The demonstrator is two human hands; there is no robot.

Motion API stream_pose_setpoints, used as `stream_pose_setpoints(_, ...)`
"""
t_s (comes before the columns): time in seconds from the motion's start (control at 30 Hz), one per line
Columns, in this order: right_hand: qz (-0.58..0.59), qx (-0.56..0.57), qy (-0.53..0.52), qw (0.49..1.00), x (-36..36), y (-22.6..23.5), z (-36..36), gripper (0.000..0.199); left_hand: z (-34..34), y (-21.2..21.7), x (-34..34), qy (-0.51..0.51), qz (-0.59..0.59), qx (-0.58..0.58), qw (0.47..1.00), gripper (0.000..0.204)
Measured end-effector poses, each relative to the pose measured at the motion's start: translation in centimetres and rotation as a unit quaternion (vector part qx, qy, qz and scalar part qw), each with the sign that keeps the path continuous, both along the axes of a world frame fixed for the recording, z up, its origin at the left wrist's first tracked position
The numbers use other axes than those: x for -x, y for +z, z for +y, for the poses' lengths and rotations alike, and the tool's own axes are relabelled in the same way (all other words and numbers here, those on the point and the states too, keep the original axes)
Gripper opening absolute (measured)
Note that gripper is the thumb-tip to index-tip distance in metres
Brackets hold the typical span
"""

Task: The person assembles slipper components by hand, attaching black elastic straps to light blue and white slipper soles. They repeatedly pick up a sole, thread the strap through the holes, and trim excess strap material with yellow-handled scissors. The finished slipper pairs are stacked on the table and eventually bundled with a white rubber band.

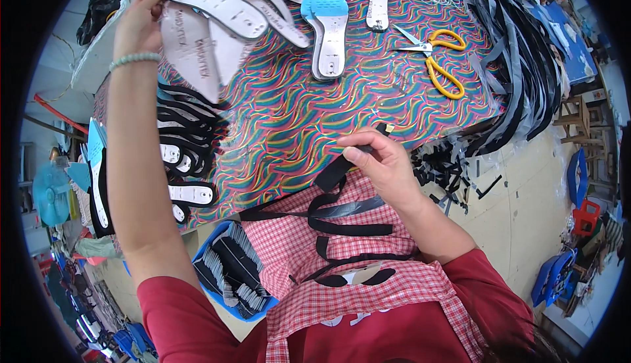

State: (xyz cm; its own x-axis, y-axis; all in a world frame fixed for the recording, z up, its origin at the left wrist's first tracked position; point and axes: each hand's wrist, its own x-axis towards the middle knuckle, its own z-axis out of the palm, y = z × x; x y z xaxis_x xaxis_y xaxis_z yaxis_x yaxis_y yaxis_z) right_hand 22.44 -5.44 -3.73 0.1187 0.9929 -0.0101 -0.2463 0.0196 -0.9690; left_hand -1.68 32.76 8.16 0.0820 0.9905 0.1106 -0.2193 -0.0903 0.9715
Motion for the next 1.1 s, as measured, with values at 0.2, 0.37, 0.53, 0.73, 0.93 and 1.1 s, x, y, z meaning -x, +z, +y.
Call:
stream_pose_setpoints(0.2, 0.052, 0.029, -0.045, 0.997, -0.9, -0.2, 0.2, 0.02, -7.0, -8.1, -5.0, 0.026, 0.088, 0.094, 0.991, 0.036)
stream_pose_setpoints(0.37, -0.254, -0.119, -0.051, 0.958, -1.7, 0.7, 3.6, 0.018, -6.1, -11.1, -2.6, 0.044, 0.186, 0.014, 0.981, 0.038)
stream_pose_setpoints(0.53, -0.213, -0.254, -0.133, 0.934, -2.8, 4.8, 11.5, 0.016, -7.2, -8.2, -2.2, 0.003, 0.134, -0.085, 0.987, 0.032)
stream_pose_setpoints(0.73, -0.198, -0.234, -0.023, 0.951, -2.5, 4.0, 13.6, 0.021, -8.1, -0.8, -0.3, 0.008, 0.145, -0.192, 0.971, 0.034)
stream_pose_setpoints(0.93, -0.403, -0.176, -0.058, 0.896, -1.9, -1.0, 19.8, 0.022, -0.5, 8.5, 1.8, 0.018, 0.259, -0.253, 0.932, 0.036)
stream_pose_setpoints(1.1, -0.39, -0.183, -0.165, 0.887, -1.5, -2.8, 23.3, 0.021, 4.2, 15.1, 2.9, 0.042, 0.37, -0.383, 0.845, 0.027)
